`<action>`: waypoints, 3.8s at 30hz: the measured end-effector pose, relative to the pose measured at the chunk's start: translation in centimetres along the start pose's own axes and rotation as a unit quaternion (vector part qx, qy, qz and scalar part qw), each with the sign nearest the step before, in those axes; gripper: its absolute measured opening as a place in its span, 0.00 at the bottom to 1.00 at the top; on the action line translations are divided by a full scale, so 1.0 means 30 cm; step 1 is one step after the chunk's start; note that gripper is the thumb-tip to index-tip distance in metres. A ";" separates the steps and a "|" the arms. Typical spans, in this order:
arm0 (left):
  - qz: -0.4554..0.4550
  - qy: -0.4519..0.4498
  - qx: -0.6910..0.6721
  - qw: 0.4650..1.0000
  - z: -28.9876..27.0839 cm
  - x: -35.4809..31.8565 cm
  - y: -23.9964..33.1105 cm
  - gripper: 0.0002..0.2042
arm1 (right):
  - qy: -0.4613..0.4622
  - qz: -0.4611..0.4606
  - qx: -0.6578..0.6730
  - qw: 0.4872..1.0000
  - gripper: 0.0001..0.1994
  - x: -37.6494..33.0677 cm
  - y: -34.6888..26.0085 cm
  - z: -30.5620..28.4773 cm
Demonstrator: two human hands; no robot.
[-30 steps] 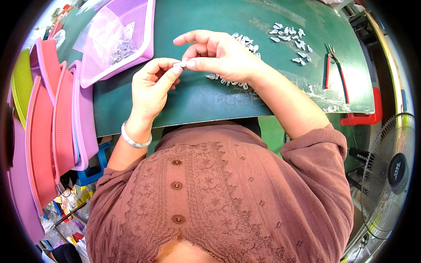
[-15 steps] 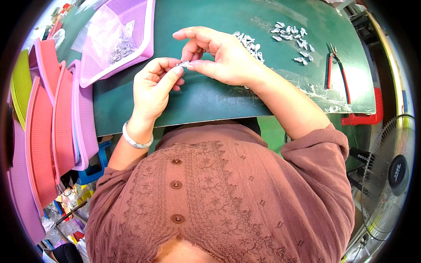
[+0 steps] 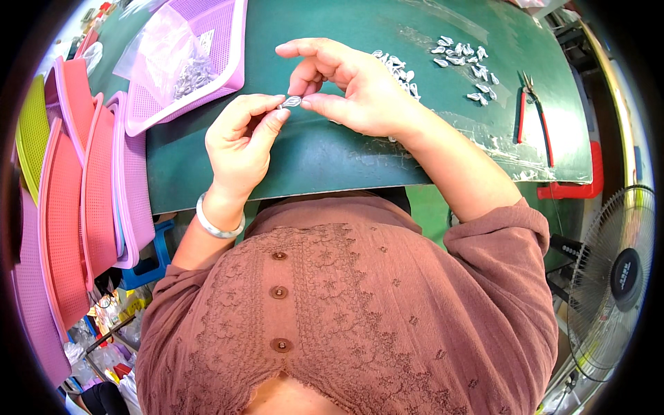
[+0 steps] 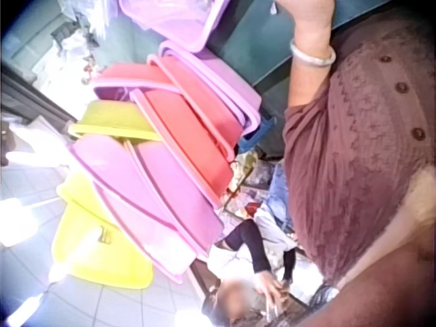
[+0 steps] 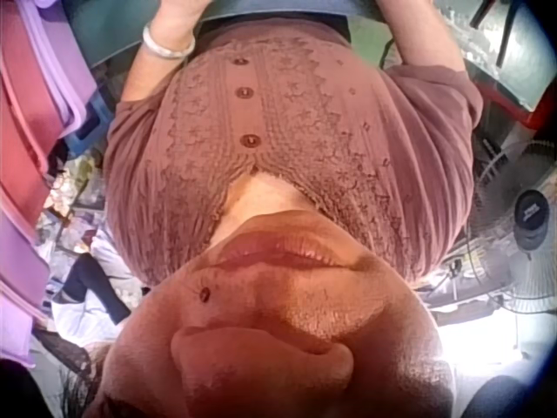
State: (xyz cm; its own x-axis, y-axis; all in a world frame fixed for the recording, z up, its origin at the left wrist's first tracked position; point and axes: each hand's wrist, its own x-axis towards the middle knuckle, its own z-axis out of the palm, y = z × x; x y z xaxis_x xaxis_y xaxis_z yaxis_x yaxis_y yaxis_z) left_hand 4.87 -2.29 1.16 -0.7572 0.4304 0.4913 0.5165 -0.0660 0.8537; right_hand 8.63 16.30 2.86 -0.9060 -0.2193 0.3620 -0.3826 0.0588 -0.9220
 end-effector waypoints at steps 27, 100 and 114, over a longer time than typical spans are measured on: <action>-0.269 -0.058 -0.179 0.945 -0.002 0.001 0.011 0.06 | -0.046 -0.024 -0.140 0.989 0.26 -0.001 -0.030 -0.040; -0.431 -0.102 -0.437 0.783 -0.005 -0.002 -0.001 0.07 | -0.051 0.013 -0.218 0.975 0.21 -0.003 -0.030 -0.091; -0.432 -0.094 -0.389 0.808 -0.008 0.001 0.000 0.09 | -0.155 0.011 -0.417 0.896 0.19 -0.020 -0.015 -0.097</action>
State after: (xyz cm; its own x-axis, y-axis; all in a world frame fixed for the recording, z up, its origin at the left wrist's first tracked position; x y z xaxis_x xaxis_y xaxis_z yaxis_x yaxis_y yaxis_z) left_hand 4.75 -2.50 1.20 -0.5890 0.7424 -0.3193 -0.6356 -0.1816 0.7503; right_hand 8.83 19.23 3.45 -0.8707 -0.4617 0.1695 -0.4843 0.7448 -0.4590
